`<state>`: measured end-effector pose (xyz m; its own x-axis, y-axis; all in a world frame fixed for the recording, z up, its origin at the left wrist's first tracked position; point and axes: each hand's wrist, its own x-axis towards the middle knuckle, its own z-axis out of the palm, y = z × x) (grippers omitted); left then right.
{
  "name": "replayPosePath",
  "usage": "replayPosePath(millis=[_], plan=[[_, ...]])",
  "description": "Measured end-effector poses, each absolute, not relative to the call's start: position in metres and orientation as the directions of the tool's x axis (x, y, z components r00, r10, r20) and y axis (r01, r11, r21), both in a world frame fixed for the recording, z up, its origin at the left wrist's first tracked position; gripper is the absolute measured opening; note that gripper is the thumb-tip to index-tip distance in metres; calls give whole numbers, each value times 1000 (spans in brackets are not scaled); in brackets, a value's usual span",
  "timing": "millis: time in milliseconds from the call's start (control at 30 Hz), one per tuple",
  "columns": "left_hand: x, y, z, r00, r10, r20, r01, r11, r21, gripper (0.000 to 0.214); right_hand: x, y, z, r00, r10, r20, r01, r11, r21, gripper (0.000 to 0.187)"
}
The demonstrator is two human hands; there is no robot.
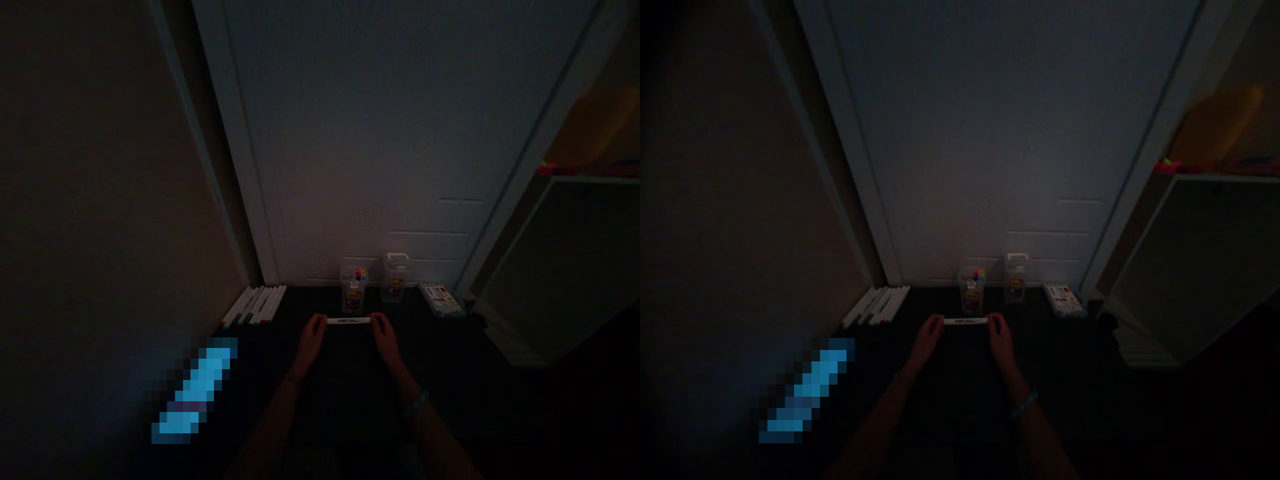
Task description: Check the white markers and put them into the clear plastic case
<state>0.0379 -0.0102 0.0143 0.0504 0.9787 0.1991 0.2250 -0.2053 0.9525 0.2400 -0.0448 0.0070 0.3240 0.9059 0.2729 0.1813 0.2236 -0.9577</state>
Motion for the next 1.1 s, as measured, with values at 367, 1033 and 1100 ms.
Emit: replayPosePath(millis=[367, 1033, 1100], plan=[[37, -8, 10, 76, 972, 221, 207, -233, 950, 38, 241, -45, 8, 314, 908, 278, 163, 237, -958, 29], [37, -5, 6, 82, 973, 217, 225, -230, 947, 37, 241, -46, 9, 315, 910, 269, 160, 228, -960, 30], [37, -5, 6, 90, 966, 241, 207, -255, 945, 35, 241, -47, 9, 318, 908, 275, 166, 232, -958, 29]])
